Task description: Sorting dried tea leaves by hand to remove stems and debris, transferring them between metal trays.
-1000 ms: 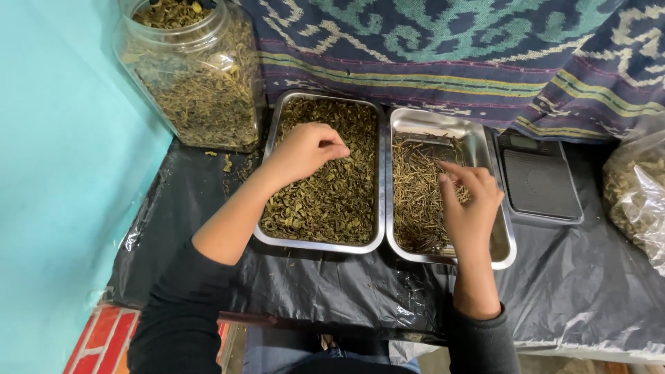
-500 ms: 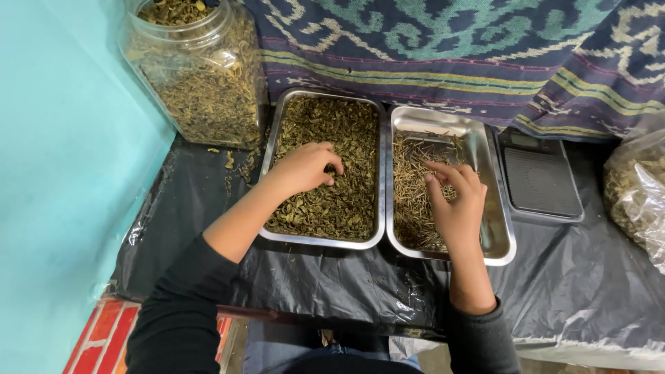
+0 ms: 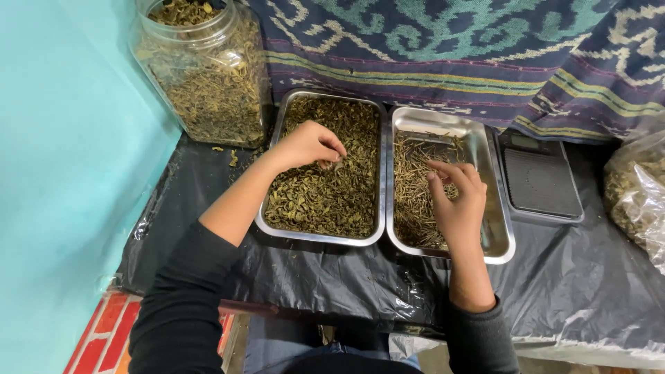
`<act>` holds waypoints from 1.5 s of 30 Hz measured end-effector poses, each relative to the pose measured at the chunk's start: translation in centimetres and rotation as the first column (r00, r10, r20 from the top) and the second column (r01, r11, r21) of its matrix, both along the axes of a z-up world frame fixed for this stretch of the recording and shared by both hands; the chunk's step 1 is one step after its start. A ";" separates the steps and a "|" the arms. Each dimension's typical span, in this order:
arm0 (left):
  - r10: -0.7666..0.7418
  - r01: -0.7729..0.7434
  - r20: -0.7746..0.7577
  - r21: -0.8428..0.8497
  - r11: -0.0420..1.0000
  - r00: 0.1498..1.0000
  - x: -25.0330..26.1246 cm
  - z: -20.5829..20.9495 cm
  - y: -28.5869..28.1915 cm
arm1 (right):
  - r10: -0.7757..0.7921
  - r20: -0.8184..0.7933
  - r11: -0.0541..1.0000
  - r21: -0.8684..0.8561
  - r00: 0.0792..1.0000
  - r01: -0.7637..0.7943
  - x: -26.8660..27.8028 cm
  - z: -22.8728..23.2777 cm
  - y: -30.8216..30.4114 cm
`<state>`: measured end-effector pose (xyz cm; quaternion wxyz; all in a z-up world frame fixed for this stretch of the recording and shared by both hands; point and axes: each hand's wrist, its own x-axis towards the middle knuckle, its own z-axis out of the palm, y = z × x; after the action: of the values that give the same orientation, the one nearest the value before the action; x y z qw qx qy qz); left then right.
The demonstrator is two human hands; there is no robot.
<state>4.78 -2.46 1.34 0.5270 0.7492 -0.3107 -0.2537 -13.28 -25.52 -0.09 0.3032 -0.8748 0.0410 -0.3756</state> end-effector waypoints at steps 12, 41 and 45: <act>-0.131 -0.030 -0.423 -0.352 0.935 0.897 0.8 -2.3 -0.3 | 0.000 0.016 1.000 0.027 1.000 0.000 -0.1 0.0 0.0; -0.205 -0.032 -0.536 -0.398 0.917 0.819 -1.6 -3.2 -1.6 | 0.138 0.078 0.985 -0.114 0.987 -0.129 1.6 -1.3 4.6; -0.151 -0.077 -0.509 -0.400 0.913 0.847 -1.5 -2.6 -0.5 | 0.033 -0.005 0.993 -0.117 0.999 -0.034 0.8 -0.7 2.5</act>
<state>3.31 -2.94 -1.23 0.7305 0.5179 -0.2137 -0.3906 -12.43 -23.04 -0.75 0.2577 -0.8923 0.0048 -0.3707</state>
